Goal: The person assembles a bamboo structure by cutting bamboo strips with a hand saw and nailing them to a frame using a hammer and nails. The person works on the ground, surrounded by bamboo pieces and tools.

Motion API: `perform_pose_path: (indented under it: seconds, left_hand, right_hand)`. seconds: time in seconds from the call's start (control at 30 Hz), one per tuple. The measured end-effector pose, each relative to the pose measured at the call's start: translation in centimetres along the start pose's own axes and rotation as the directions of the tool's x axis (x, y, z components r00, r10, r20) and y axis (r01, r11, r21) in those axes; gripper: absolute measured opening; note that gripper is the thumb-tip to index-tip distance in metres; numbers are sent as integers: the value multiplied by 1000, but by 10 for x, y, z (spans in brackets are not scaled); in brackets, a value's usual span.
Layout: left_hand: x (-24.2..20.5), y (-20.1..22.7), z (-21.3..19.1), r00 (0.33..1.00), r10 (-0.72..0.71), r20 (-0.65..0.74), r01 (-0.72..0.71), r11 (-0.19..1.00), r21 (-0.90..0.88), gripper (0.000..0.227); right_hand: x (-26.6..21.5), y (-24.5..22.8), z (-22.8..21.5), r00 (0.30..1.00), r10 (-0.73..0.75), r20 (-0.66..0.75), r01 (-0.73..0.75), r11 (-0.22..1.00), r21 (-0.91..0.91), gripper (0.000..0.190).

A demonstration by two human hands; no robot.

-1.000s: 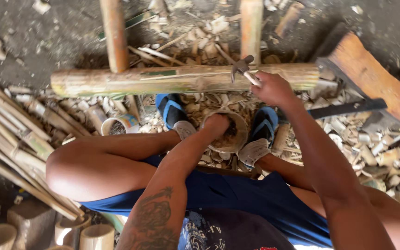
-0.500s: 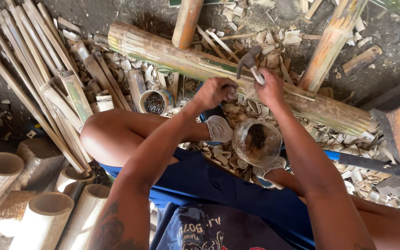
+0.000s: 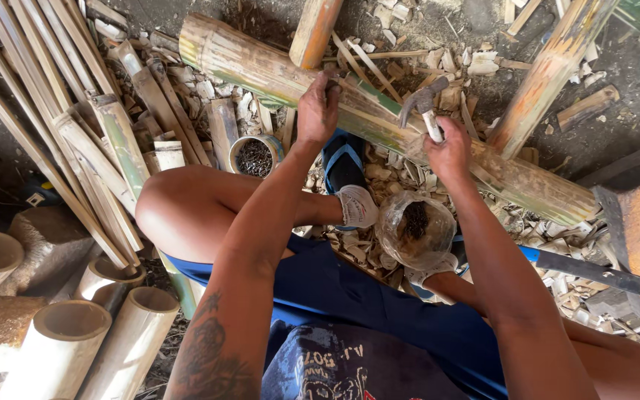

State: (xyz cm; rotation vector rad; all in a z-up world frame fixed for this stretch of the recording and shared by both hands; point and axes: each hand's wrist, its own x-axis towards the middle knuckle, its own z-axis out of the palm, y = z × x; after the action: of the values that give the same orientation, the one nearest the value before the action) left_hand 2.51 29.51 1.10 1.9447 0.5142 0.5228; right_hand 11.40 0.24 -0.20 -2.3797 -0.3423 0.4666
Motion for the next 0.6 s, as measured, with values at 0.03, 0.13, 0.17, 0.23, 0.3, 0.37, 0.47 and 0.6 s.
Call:
perform_pose_path:
  seconds: [0.03, 0.13, 0.17, 0.23, 0.3, 0.37, 0.47, 0.6]
  left_hand:
    - [1, 2, -2, 1000, 2, 8, -2, 1000, 11, 24]
    - [7, 5, -1, 998, -38, 43, 39, 999, -25, 12]
    - [7, 4, 0, 997, -54, 50, 55, 998, -27, 12]
    - [6, -2, 3, 995, -84, 62, 86, 996, -28, 12]
    - [5, -8, 5, 995, 89, 38, -89, 996, -7, 15]
    - [12, -13, 8, 986, 160, 37, -160, 987, -10, 15]
    - [10, -21, 16, 994, 86, 69, -84, 996, -28, 10]
    - [9, -26, 19, 991, 69, 119, -69, 998, -5, 8]
  right_hand:
    - [-1, -1, 0, 1000, -13, 27, 13, 1000, -18, 30]
    - [3, 0, -3, 996, -53, 78, 54, 998, -11, 31]
    - [4, 2, -4, 994, -65, 85, 63, 998, 29, 31]
    - [6, 7, -4, 992, -5, 126, -4, 998, 70, 34]
    - [7, 12, 0, 971, 139, 193, -154, 986, 66, 39]
    - [14, 15, 3, 991, -121, 62, 123, 992, -26, 37]
    - [12, 21, 7, 968, -251, -2, 251, 967, -38, 35]
    - [8, 14, 7, 962, -272, -39, 274, 958, 86, 37]
